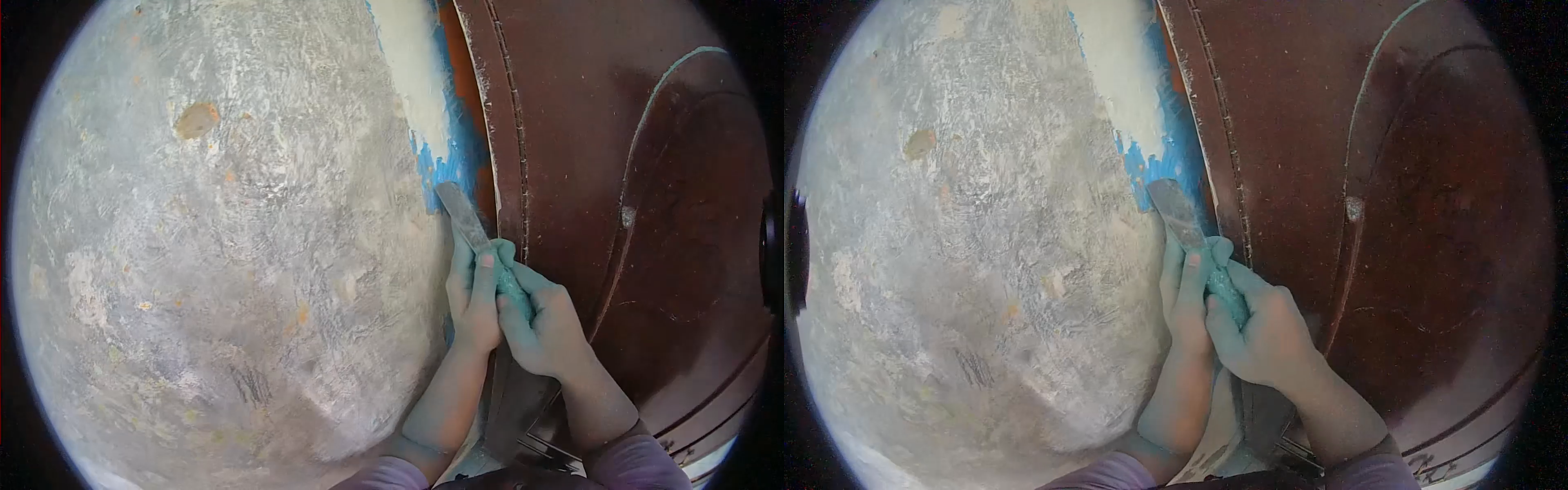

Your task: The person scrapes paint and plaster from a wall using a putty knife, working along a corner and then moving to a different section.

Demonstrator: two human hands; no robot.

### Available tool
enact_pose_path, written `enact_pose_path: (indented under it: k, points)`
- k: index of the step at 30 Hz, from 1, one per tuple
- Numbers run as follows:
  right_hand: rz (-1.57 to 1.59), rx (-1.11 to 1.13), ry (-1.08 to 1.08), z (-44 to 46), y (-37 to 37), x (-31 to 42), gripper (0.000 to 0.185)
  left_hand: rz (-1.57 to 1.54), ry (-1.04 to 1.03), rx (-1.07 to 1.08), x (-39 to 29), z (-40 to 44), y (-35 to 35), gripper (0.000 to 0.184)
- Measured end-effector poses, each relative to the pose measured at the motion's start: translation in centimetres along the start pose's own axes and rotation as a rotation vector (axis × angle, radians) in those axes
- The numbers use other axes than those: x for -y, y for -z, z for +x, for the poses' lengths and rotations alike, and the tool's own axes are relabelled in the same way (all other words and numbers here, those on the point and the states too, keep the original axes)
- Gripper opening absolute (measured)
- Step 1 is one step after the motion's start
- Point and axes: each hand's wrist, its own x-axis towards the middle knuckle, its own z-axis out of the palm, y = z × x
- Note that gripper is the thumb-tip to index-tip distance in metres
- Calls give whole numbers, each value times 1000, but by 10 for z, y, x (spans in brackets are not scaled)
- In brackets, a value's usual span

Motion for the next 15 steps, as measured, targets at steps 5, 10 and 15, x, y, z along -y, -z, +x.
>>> enact_pose_path:
  k: [5, 10, 15]
  points:
    - [8, 33, 1, -14, -3, -3, 28, -24, -80, 22, 5, -14, -1, 38]
    - [20, 7, -9, -2, -1, 0, 26, 31, -42, 47, -2, 2, -1, 39]
    - [19, 49, -60, -15, 8, -1, 24, -70, -66, 19, 9, -20, -7, 33]
